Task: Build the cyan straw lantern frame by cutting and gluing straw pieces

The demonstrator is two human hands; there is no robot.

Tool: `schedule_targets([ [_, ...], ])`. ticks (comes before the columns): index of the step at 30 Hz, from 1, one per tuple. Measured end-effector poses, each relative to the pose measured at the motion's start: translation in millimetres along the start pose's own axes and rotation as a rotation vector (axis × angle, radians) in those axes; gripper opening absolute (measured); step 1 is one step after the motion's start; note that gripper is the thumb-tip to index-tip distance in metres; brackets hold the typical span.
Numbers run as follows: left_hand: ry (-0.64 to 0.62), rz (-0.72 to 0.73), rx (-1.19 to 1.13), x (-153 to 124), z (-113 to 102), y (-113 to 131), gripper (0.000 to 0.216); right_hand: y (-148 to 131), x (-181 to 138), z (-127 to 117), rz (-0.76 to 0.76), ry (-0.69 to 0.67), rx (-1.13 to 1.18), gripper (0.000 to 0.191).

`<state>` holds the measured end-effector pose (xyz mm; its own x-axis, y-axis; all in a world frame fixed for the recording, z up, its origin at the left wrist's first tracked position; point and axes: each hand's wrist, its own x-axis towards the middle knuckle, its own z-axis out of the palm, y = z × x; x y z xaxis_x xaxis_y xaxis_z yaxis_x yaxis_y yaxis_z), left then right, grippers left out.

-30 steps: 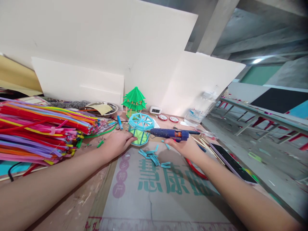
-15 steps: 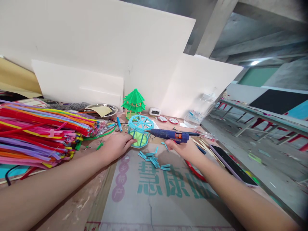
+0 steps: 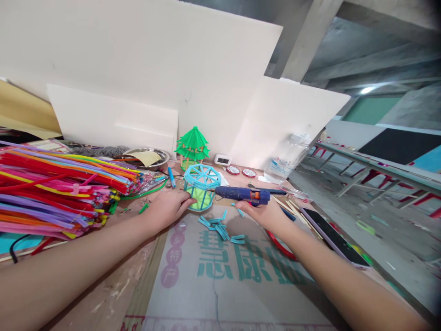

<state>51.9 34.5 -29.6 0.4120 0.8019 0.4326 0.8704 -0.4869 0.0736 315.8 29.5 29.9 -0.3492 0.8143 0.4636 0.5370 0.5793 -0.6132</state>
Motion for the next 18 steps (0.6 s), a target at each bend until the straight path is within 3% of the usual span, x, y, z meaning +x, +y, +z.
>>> schedule_targets([
  [5, -0.001, -0.003, -0.008, 0.5, 0.9, -0.4, 0.044, 2.8, 0.3, 0.1, -0.002, -0.009, 0.008, 0.029],
  [11, 0.001, -0.012, -0.016, 0.7, 0.4, 0.6, 0.043, -3.9, 1.5, -12.3, 0.02, -0.151, 0.096, 0.044],
  [14, -0.002, -0.034, -0.027, 0.5, -0.4, 0.4, 0.042, -3.4, 7.6, -21.1, 0.032, -0.054, 0.199, 0.044],
  [18, 0.007, -0.048, -0.034, 0.4, -1.4, 0.8, 0.042, 14.5, 27.8, -28.2, 0.125, 0.011, 0.173, 0.039],
])
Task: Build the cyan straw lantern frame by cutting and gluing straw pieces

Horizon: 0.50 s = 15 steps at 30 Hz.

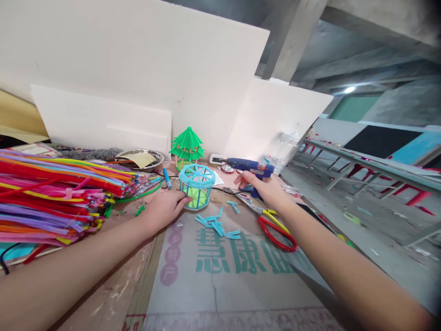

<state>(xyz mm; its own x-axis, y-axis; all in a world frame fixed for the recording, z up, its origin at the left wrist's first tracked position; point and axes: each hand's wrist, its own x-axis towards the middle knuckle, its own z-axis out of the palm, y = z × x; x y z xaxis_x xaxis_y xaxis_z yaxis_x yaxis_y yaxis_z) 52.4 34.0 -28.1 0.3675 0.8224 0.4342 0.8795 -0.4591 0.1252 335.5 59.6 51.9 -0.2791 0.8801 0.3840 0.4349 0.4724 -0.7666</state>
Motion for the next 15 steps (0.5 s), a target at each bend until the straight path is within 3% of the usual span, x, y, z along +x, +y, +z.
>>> schedule_targets([
  [3, -0.001, 0.005, 0.014, 0.6, 0.1, 0.2, 0.044, 20.0, 26.8, -4.0, 0.079, 0.006, -0.045, 0.034],
  [8, 0.0, 0.024, 0.02, 1.7, 1.6, -1.1, 0.044, 56.6, 71.5, -0.2, 0.195, -0.043, -0.432, 0.033],
  [15, 0.001, 0.028, 0.043, 1.3, 2.3, -1.3, 0.044, 86.4, 92.8, 23.7, 0.248, -0.105, -0.487, 0.028],
])
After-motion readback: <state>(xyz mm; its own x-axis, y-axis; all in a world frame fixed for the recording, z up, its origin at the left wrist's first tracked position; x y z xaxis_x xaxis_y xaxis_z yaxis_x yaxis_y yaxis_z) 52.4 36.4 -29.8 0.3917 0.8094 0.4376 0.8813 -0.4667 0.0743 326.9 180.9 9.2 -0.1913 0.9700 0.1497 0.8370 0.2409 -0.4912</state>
